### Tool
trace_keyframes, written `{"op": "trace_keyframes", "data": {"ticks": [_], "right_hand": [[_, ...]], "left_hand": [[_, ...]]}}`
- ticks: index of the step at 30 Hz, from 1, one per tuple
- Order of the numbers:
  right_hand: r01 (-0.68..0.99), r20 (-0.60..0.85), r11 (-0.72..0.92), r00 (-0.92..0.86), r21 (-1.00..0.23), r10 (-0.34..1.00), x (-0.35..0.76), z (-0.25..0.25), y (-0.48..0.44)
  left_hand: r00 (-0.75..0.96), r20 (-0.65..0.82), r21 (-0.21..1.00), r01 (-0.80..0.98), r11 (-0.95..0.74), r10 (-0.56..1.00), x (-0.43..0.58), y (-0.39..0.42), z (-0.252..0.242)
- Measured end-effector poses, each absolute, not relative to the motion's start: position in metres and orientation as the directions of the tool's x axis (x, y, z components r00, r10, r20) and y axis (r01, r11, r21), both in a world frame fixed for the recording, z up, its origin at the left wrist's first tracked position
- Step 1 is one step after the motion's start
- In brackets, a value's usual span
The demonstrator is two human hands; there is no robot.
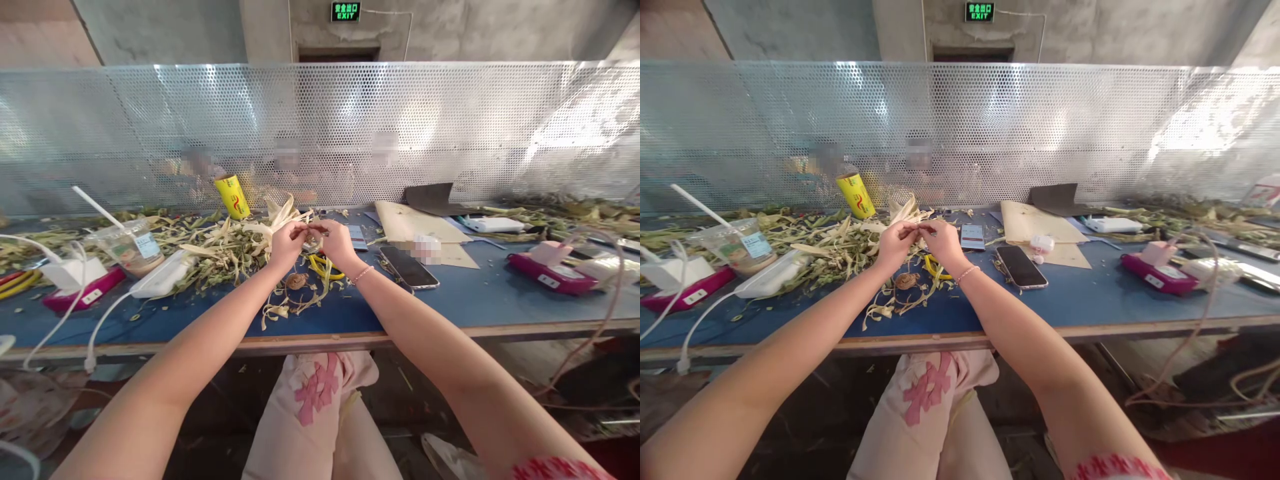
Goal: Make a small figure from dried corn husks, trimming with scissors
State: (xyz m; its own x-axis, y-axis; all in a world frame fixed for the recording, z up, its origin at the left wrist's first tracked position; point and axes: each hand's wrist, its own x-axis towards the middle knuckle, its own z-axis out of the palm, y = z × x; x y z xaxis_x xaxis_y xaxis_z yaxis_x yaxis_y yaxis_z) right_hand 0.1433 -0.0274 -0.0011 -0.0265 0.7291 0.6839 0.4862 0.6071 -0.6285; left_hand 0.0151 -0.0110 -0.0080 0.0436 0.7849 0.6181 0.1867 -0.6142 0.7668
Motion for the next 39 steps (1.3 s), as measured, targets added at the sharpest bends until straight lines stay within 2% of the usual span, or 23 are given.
{"op": "trace_keyframes", "data": {"ticks": [4,12,17,20,24,28,34,39], "right_hand": [[0.454,0.682,0.604,0.011,-0.655,0.731,0.144,-0.005,-0.021],[0.45,0.747,0.678,-0.035,-0.581,0.664,0.147,-0.009,-0.017],[0.394,0.686,0.633,-0.008,-0.667,0.728,0.144,-0.007,-0.014],[0.3,0.613,0.58,0.02,-0.757,0.79,0.144,-0.006,-0.013],[0.021,0.448,0.448,-0.026,-0.894,0.894,0.143,-0.006,-0.017],[-0.183,0.342,0.329,-0.043,-0.926,0.939,0.142,-0.006,-0.019],[-0.281,0.272,0.241,-0.078,-0.929,0.959,0.142,-0.006,-0.019],[-0.277,0.269,0.235,-0.092,-0.932,0.959,0.142,-0.008,-0.02]], "left_hand": [[0.066,0.638,0.741,0.218,-0.635,0.768,0.017,-0.011,-0.009],[0.097,0.673,0.689,0.28,-0.669,0.734,0.018,-0.011,-0.012],[0.098,0.713,0.632,0.338,-0.697,0.694,0.017,-0.011,-0.01],[0.101,0.758,0.572,0.375,-0.73,0.645,0.015,-0.01,-0.009],[0.117,0.808,0.489,0.415,-0.768,0.577,0.014,-0.008,-0.009],[0.13,0.837,0.406,0.505,-0.762,0.532,0.013,-0.007,-0.008],[0.128,0.828,0.401,0.547,-0.735,0.546,0.012,-0.007,-0.008],[0.123,0.819,0.398,0.582,-0.709,0.561,0.011,-0.004,-0.009]]}}
